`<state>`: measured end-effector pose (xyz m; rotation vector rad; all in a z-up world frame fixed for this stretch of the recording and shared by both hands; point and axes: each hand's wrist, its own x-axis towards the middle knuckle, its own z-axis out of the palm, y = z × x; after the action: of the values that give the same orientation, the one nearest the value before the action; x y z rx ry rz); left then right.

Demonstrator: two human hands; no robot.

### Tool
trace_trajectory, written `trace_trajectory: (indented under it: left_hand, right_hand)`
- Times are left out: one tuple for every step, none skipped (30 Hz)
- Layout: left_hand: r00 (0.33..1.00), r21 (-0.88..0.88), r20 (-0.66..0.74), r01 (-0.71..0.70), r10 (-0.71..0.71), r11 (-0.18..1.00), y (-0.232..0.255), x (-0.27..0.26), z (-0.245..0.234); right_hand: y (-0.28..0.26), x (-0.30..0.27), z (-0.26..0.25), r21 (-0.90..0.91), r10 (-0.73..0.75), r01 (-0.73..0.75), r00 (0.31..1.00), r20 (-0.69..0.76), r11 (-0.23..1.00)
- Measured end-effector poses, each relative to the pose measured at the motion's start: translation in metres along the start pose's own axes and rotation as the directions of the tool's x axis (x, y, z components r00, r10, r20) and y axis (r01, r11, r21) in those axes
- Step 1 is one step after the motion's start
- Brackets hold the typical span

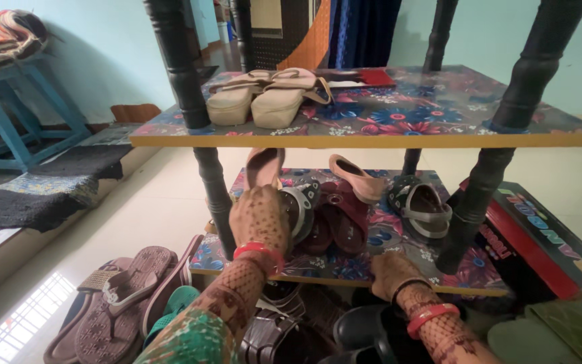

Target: The person removes various pairs of shoes and sandals from a multi-tiered shoe rack and places them on the floor. The person handles the footwear by hand, moving items from the upper shelves down to the ground level.

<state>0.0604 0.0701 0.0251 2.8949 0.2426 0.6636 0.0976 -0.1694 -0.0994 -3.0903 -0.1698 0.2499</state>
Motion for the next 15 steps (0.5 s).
trace_trajectory:
  left_hand:
    - [0.999, 0.018, -0.018, -0.036, 0.036, 0.999, 0.004, 0.001, -0.003]
    - [0.997, -0.016, -0.039, -0.071, 0.070, 0.997, 0.007, 0.000, -0.007]
    - [0.993, -0.049, -0.061, -0.107, 0.104, 0.993, 0.011, 0.000, -0.011]
    - [0.987, -0.081, -0.086, -0.146, 0.139, 0.986, 0.014, -0.001, -0.017]
    - [0.988, -0.104, -0.078, -0.140, 0.132, 0.985, 0.016, -0.004, -0.024]
    - [0.989, -0.130, -0.070, -0.139, 0.130, 0.982, 0.019, -0.009, -0.029]
    - [0.990, -0.156, -0.062, -0.137, 0.129, 0.978, 0.020, -0.015, -0.035]
    - [0.992, -0.184, -0.027, -0.127, 0.125, 0.975, 0.020, -0.020, -0.040]
    - [0.993, -0.212, 0.009, -0.117, 0.121, 0.970, 0.018, -0.027, -0.044]
    - [0.992, -0.238, 0.046, -0.099, 0.113, 0.966, 0.013, -0.033, -0.046]
    - [0.992, -0.268, -0.025, -0.124, 0.121, 0.955, 0.007, -0.041, -0.047]
    - [0.988, -0.294, -0.096, -0.146, 0.123, 0.944, 0.000, -0.049, -0.047]
    - [0.979, -0.318, -0.165, -0.171, 0.123, 0.933, -0.007, -0.055, -0.047]
    - [0.979, -0.315, -0.173, -0.162, 0.111, 0.935, -0.015, -0.059, -0.047]
    - [0.979, -0.313, -0.180, -0.153, 0.100, 0.937, -0.023, -0.062, -0.046]
  right_hand:
    - [0.004, 0.001, 0.006, 0.008, -0.022, 0.022, 0.999, -0.044, 1.000]
    - [0.005, 0.002, 0.010, 0.014, -0.048, 0.050, 0.995, -0.089, 0.999]
    - [0.006, 0.003, 0.013, -0.009, -0.059, 0.058, 0.996, -0.062, 0.998]
    - [0.006, 0.003, 0.014, -0.031, -0.068, 0.067, 0.997, -0.036, 0.997]
    - [0.004, 0.003, 0.014, -0.053, -0.077, 0.076, 0.997, -0.010, 0.996]
    - [0.004, 0.002, 0.014, -0.058, -0.063, 0.064, 0.998, 0.017, 0.996]
    - [0.004, -0.001, 0.016, -0.065, -0.049, 0.052, 0.998, 0.043, 0.997]
    - [0.006, -0.001, 0.018, -0.072, -0.032, 0.037, 0.997, 0.069, 0.997]
    - [0.009, -0.001, 0.020, -0.086, -0.084, 0.087, 0.996, 0.038, 0.992]
    - [0.012, 0.000, 0.024, -0.103, -0.143, 0.143, 0.990, 0.012, 0.984]
    - [0.015, 0.003, 0.028, -0.123, -0.201, 0.198, 0.980, -0.013, 0.973]
    - [0.018, 0.006, 0.033, -0.081, -0.204, 0.202, 0.979, -0.014, 0.976]
    - [0.021, 0.008, 0.036, -0.039, -0.207, 0.207, 0.978, -0.014, 0.978]
    - [0.021, 0.011, 0.039, 0.003, -0.210, 0.210, 0.978, -0.014, 0.978]
    - [0.018, 0.013, 0.040, -0.015, -0.184, 0.184, 0.983, 0.023, 0.983]
